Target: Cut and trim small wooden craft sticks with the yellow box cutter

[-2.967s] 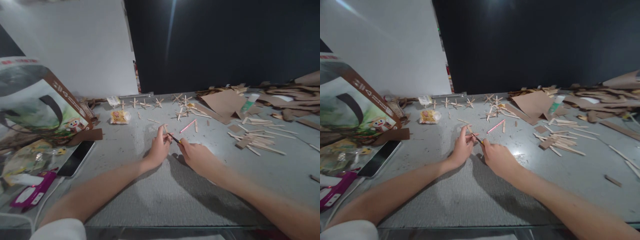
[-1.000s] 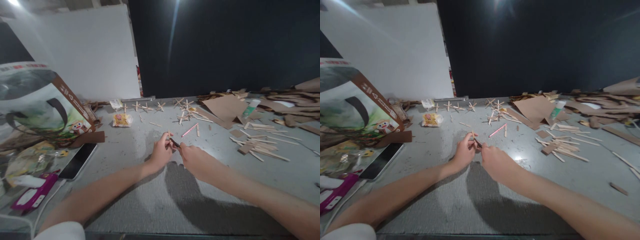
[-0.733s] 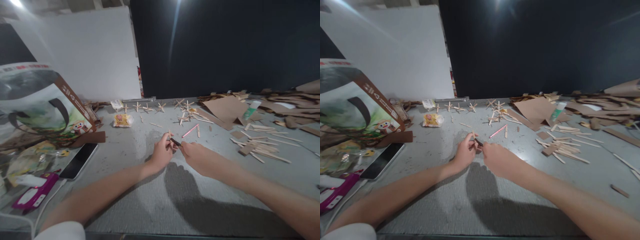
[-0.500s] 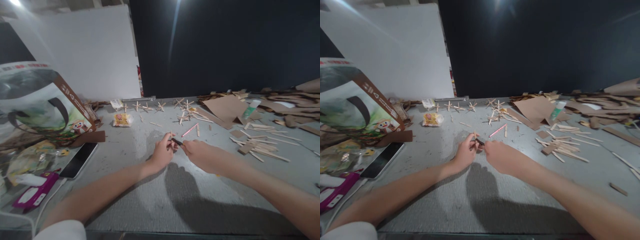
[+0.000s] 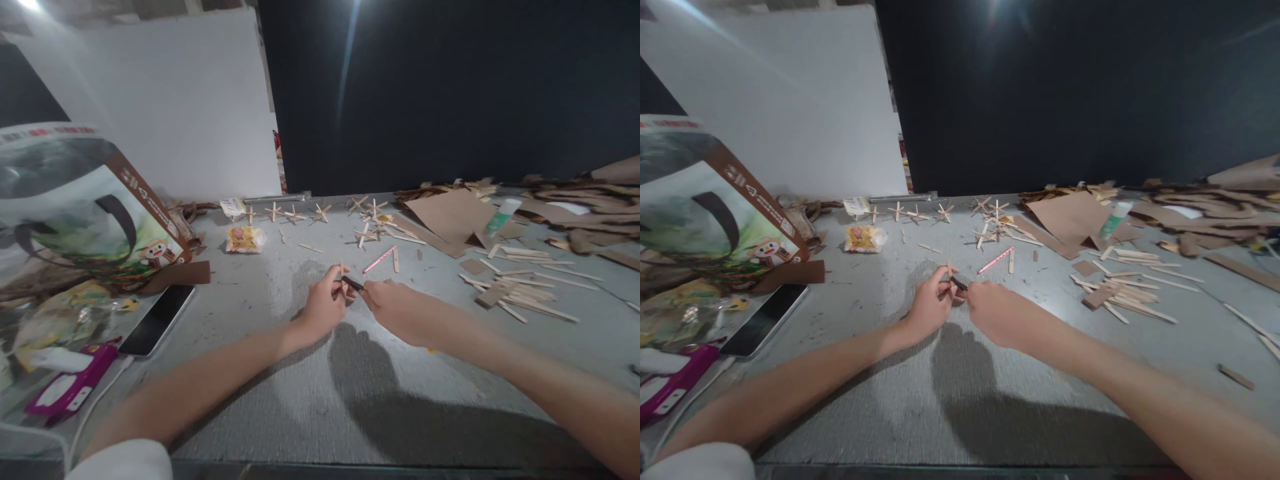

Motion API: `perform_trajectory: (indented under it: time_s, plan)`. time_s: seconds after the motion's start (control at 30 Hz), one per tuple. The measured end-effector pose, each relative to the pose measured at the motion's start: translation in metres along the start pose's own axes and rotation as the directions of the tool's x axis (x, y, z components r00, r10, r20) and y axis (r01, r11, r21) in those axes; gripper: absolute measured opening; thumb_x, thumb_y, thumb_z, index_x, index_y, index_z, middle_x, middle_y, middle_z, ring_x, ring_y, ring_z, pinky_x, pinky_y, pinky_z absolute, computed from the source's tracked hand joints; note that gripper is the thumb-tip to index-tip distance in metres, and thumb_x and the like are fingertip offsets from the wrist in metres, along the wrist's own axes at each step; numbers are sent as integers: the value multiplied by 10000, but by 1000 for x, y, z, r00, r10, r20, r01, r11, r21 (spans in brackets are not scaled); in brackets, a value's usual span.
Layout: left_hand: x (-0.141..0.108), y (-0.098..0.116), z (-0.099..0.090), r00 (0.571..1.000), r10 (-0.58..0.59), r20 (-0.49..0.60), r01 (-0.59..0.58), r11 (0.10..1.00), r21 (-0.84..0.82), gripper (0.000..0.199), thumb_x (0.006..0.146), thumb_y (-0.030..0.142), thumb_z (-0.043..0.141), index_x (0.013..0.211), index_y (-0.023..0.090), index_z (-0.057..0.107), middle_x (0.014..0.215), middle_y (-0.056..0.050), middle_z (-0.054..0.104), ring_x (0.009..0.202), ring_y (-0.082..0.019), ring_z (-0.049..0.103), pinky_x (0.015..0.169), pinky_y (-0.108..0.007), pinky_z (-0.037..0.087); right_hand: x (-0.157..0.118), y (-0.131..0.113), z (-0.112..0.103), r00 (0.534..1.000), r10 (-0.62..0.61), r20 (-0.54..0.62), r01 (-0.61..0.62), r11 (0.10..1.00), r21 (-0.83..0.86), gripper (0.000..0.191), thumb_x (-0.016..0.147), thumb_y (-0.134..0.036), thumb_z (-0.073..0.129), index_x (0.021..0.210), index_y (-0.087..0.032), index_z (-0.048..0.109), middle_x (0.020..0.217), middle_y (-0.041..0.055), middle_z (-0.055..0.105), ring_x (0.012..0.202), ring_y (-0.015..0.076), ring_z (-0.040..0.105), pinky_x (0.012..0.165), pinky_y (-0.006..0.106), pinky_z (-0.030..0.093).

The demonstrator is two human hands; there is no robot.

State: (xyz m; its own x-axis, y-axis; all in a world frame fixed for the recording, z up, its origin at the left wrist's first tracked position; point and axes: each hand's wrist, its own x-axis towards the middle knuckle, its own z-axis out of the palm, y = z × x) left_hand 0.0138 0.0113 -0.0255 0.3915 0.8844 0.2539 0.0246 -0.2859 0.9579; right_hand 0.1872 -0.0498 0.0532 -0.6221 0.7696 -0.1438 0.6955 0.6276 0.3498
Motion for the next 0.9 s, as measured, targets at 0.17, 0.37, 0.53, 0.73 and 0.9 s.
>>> perform_trajectory:
  time_s: [0.17, 0.37, 0.53, 0.73, 0.9]
  plan:
    - [1, -1, 0, 1000, 3, -3, -3, 999, 51, 294, 898, 160, 597, 1187, 205, 566, 773, -16, 737, 711, -153, 748, 711, -268, 604, 1, -3, 1, 1000, 17, 18, -17, 1000, -3, 191, 897, -14, 566, 911, -81, 744, 885, 153, 660, 677, 188, 593, 563, 309, 301]
    - [1, 0, 0, 1000, 22, -7, -22, 999, 45, 271, 900, 181, 607, 1166, 212, 564, 730, 5, 719, 693, -151, 743, 693, -259, 602, 3, -10, 10, 997, 80, -10, -80, 997, 3, 184, 895, -26, 588, 978, -87, 741, 929, 148, 663, 692, 189, 607, 542, 305, 260]
    - [0, -1, -1, 1000, 27, -1, -26, 999, 47, 279, 899, 191, 616, 1173, 209, 569, 737, 8, 709, 678, -138, 733, 666, -239, 584, 4, 0, 6, 999, 17, -32, -16, 999, 29, 133, 876, -19, 613, 844, -91, 720, 814, 118, 629, 670, 178, 573, 575, 296, 316]
    - [-1, 0, 0, 1000, 15, 2, -15, 998, 67, 298, 881, 150, 588, 1172, 210, 575, 720, 19, 687, 684, -132, 707, 731, -274, 600, 2, -16, 23, 992, 97, -75, -96, 995, 23, 162, 823, -27, 653, 946, -89, 739, 923, 153, 653, 690, 198, 591, 534, 295, 338]
    - [0, 0, 1, 1000, 7, 10, -8, 999, 50, 285, 886, 173, 605, 1167, 209, 571, 751, 5, 696, 683, -139, 712, 706, -266, 591, 3, -7, 14, 1000, 28, 13, -28, 1000, -14, 221, 863, 13, 593, 987, -73, 755, 940, 164, 688, 742, 210, 632, 560, 296, 336]
